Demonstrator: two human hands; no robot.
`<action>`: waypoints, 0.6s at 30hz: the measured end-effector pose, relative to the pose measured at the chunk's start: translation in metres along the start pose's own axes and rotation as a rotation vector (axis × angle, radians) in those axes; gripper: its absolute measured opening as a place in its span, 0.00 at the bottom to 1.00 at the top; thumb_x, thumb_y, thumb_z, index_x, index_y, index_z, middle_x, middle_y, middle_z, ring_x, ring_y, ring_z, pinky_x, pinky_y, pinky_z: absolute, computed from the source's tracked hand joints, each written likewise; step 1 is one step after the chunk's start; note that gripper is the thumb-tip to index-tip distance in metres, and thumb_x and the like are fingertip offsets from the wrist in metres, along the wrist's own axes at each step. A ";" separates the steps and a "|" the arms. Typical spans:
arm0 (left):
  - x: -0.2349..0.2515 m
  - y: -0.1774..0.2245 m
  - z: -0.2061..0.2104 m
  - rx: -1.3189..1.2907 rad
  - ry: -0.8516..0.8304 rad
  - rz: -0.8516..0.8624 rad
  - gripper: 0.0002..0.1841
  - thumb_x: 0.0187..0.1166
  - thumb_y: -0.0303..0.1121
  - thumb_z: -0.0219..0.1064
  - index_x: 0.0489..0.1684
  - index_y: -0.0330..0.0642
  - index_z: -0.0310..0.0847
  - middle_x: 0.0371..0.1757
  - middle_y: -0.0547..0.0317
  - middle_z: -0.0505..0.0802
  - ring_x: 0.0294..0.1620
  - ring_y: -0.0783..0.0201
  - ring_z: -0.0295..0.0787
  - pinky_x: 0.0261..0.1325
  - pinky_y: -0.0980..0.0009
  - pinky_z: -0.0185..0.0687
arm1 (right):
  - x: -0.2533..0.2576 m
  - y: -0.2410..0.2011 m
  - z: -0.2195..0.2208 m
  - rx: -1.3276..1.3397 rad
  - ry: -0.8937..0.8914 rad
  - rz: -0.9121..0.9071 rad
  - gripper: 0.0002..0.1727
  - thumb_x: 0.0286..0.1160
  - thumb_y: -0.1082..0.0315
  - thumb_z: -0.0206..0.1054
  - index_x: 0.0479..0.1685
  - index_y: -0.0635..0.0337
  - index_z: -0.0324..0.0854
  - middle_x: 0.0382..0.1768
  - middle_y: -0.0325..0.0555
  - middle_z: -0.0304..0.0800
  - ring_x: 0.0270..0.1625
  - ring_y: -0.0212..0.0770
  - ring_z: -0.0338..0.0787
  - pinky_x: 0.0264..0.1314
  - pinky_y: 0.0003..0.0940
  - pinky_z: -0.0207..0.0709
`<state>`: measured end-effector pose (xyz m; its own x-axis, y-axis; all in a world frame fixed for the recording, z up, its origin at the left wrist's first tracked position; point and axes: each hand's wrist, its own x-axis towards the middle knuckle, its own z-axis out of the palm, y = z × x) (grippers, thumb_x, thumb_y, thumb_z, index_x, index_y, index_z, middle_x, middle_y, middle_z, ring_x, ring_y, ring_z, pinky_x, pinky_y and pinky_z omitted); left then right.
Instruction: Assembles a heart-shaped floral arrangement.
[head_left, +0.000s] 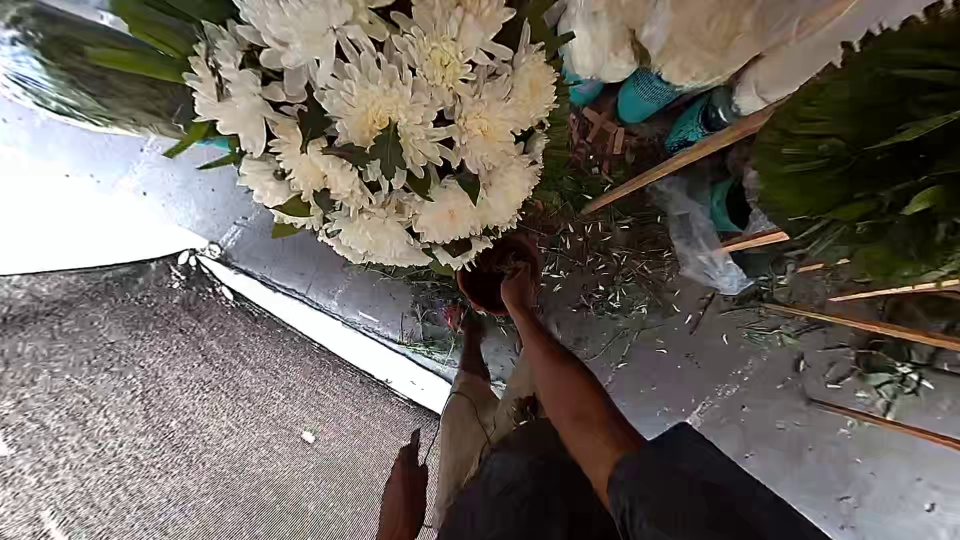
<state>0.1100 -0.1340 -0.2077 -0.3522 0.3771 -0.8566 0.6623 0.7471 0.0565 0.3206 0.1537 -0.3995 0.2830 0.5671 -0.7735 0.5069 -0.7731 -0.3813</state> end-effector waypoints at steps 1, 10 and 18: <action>-0.001 -0.002 0.003 0.000 -0.002 -0.016 0.32 0.82 0.27 0.60 0.89 0.45 0.62 0.71 0.36 0.84 0.63 0.38 0.87 0.64 0.38 0.81 | 0.010 0.002 0.007 0.092 0.058 0.044 0.34 0.85 0.55 0.62 0.88 0.53 0.59 0.64 0.63 0.87 0.66 0.62 0.89 0.67 0.62 0.80; 0.009 0.003 0.012 -0.257 0.163 0.137 0.19 0.80 0.28 0.62 0.68 0.36 0.80 0.41 0.43 0.90 0.38 0.50 0.88 0.46 0.46 0.84 | -0.021 0.033 -0.010 0.198 -0.006 -0.353 0.20 0.85 0.59 0.63 0.67 0.61 0.83 0.57 0.55 0.92 0.54 0.47 0.94 0.64 0.47 0.87; 0.023 0.182 -0.032 -0.781 -0.234 0.445 0.20 0.84 0.37 0.67 0.67 0.33 0.80 0.40 0.49 0.92 0.25 0.62 0.84 0.27 0.66 0.83 | -0.247 0.099 -0.088 0.099 -0.144 -0.998 0.19 0.78 0.65 0.70 0.65 0.61 0.87 0.60 0.52 0.92 0.62 0.42 0.92 0.69 0.39 0.86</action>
<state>0.2009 0.0286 -0.2008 0.0262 0.6606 -0.7503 0.0408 0.7492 0.6611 0.3724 -0.0379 -0.2016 -0.3374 0.9324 -0.1294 0.3863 0.0118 -0.9223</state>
